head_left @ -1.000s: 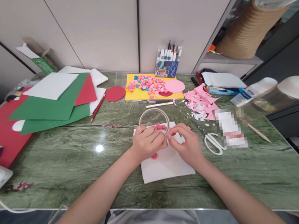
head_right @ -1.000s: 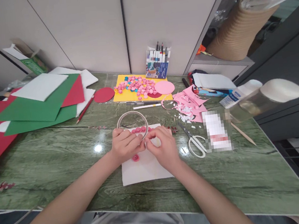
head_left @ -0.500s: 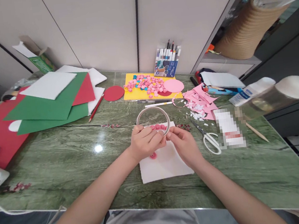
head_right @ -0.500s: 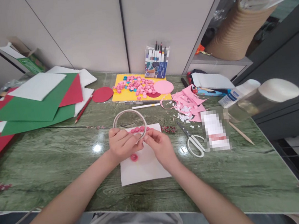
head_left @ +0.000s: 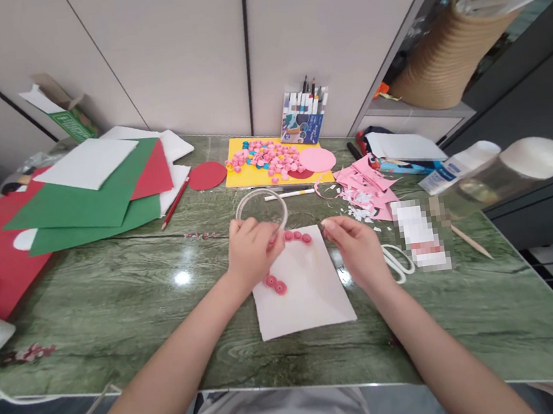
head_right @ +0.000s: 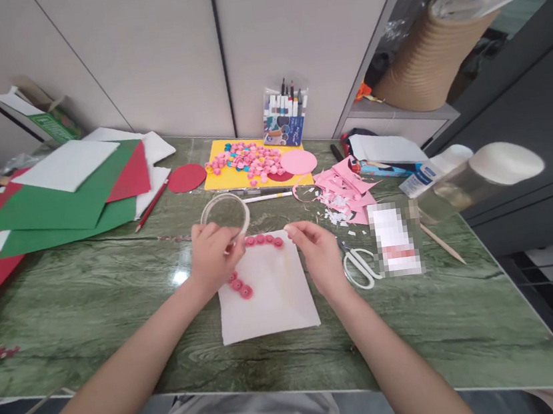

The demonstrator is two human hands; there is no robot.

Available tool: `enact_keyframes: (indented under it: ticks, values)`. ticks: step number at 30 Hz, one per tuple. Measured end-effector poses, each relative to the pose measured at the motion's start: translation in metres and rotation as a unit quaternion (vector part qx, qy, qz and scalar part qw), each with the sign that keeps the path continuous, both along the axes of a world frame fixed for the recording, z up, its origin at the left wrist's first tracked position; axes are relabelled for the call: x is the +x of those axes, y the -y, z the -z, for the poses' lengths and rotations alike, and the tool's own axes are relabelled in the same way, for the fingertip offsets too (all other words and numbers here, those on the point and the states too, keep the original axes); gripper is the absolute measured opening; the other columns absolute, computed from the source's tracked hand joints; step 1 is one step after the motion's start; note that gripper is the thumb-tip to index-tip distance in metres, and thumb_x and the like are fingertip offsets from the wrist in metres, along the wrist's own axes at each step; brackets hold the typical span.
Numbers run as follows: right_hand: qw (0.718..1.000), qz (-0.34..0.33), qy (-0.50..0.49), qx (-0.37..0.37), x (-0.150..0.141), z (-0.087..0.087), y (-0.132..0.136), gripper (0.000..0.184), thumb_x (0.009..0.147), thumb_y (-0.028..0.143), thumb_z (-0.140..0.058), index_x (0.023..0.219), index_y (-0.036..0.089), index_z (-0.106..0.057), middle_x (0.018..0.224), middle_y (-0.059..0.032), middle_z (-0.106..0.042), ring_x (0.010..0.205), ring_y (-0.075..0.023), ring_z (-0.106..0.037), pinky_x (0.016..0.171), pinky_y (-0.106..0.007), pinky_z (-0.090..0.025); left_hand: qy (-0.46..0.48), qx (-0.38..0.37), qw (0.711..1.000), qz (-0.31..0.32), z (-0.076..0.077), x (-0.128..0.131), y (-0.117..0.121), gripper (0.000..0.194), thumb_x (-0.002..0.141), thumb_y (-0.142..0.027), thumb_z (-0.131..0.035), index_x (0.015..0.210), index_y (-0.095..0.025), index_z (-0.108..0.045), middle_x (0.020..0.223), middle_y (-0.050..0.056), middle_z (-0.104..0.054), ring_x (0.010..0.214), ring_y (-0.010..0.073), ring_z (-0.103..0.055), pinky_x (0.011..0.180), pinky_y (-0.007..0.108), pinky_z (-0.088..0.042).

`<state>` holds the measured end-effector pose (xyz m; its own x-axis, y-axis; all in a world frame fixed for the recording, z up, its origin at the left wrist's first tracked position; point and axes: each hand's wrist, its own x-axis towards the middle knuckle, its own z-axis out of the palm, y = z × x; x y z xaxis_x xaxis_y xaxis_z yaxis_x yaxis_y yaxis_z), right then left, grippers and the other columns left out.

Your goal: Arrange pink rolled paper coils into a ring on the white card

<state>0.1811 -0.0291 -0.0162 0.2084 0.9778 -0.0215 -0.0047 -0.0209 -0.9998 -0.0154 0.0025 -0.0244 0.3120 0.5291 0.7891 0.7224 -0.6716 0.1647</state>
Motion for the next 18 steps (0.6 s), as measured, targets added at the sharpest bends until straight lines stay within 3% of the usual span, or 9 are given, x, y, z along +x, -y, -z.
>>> enact_keyframes:
  ticks: [5, 8, 12, 14, 16, 18]
  values:
    - [0.999, -0.006, -0.035, 0.005, 0.005, -0.005, 0.001, 0.017, 0.070, 0.035, -0.069, 0.079, 0.021, -0.069, 0.072, 0.0005, -0.062, 0.066, -0.0112, -0.051, 0.065, -0.026, -0.042, 0.030, -0.135, 0.987, -0.078, 0.018, -0.025, -0.032, 0.010, 0.077, -0.016, -0.063, 0.073, -0.023, -0.056, 0.069, 0.004, -0.059, 0.071, 0.0246, -0.055, 0.068, 0.043, -0.038]
    - [0.999, -0.019, -0.040, -0.004, 0.004, -0.007, 0.003, 0.017, 0.072, 0.035, -0.068, 0.081, 0.022, -0.070, 0.073, 0.0002, -0.063, 0.067, -0.0110, -0.052, 0.066, -0.025, -0.042, 0.051, -0.188, 0.975, -0.105, 0.022, -0.035, -0.039, 0.006, 0.079, -0.017, -0.059, 0.076, -0.022, -0.061, 0.076, 0.007, -0.060, 0.081, 0.0284, -0.055, 0.075, 0.048, -0.039]
    - [0.999, -0.047, -0.023, -0.002, 0.001, -0.011, 0.007, 0.014, 0.076, 0.034, -0.064, 0.084, 0.024, -0.070, 0.079, 0.0000, -0.066, 0.073, -0.0122, -0.056, 0.070, -0.026, -0.043, 0.067, -0.236, 0.967, -0.069, 0.005, -0.025, -0.025, 0.020, 0.082, -0.020, -0.054, 0.100, -0.023, -0.062, 0.098, 0.010, -0.062, 0.098, 0.0305, -0.053, 0.086, 0.050, -0.038]
    - [0.996, -0.080, 0.021, 0.020, -0.002, -0.015, 0.010, 0.012, 0.077, 0.031, -0.063, 0.084, 0.025, -0.070, 0.083, -0.0002, -0.066, 0.077, -0.0137, -0.058, 0.072, -0.027, -0.044, 0.075, -0.256, 0.963, -0.029, -0.006, -0.011, -0.011, 0.019, 0.081, -0.023, -0.055, 0.098, -0.025, -0.064, 0.098, 0.007, -0.063, 0.097, 0.0271, -0.055, 0.086, 0.045, -0.042]
    - [0.988, -0.117, 0.085, 0.056, -0.005, -0.018, 0.014, 0.013, 0.080, 0.027, -0.060, 0.087, 0.026, -0.070, 0.087, -0.0010, -0.065, 0.083, -0.0150, -0.058, 0.075, -0.028, -0.044, 0.164, -0.363, 0.913, 0.089, -0.014, 0.003, 0.003, 0.016, 0.082, -0.022, -0.055, 0.093, -0.024, -0.066, 0.096, 0.006, -0.065, 0.094, 0.0223, -0.058, 0.086, 0.039, -0.045]
    - [0.976, -0.139, 0.144, 0.090, -0.008, -0.021, 0.018, 0.016, 0.082, 0.024, -0.057, 0.091, 0.027, -0.070, 0.090, -0.0018, -0.064, 0.086, -0.0151, -0.058, 0.076, -0.029, -0.044, 0.245, -0.471, 0.831, 0.166, -0.018, 0.013, 0.013, 0.014, 0.080, -0.025, -0.058, 0.089, -0.021, -0.068, 0.092, 0.006, -0.066, 0.089, 0.0203, -0.062, 0.081, 0.035, -0.048]
